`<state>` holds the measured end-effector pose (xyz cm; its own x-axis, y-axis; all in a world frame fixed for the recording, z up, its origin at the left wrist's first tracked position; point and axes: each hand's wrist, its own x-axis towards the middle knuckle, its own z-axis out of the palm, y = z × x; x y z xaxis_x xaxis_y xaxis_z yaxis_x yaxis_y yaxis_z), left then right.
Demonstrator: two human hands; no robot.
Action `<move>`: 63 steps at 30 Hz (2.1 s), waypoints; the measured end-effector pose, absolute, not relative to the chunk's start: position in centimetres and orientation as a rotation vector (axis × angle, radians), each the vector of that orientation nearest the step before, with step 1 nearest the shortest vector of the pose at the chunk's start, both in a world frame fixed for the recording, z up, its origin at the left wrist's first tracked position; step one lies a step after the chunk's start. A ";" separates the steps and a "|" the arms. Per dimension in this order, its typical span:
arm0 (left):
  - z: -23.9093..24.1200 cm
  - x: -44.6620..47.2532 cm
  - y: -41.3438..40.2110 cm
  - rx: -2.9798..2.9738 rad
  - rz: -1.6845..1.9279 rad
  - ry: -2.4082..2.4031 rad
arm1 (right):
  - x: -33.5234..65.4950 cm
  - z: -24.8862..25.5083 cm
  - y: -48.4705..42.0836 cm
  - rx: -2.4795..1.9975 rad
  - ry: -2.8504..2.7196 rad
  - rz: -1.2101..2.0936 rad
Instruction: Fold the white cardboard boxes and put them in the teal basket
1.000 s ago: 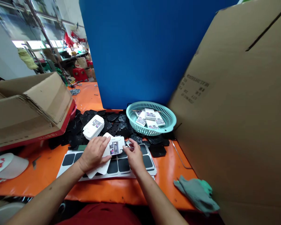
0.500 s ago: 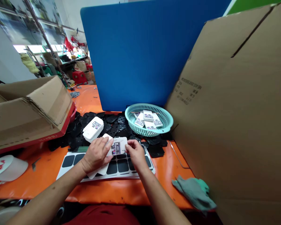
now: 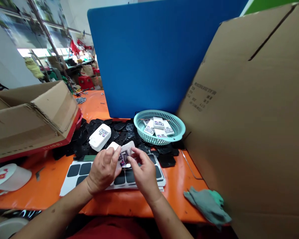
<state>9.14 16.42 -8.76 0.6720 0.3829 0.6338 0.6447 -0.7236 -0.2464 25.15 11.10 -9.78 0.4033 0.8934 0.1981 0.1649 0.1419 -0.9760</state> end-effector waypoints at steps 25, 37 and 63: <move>-11.9 9.2 9.8 -3.131 -0.885 -0.864 | 27.0 -10.0 3.6 -1.227 -1.162 1.583; -17.1 7.6 7.2 -3.099 -0.855 -0.862 | 24.0 -12.0 3.3 -1.288 -1.092 1.533; -14.7 8.1 7.3 -3.860 -1.375 -2.143 | 26.0 -18.1 1.1 -1.411 -1.145 0.672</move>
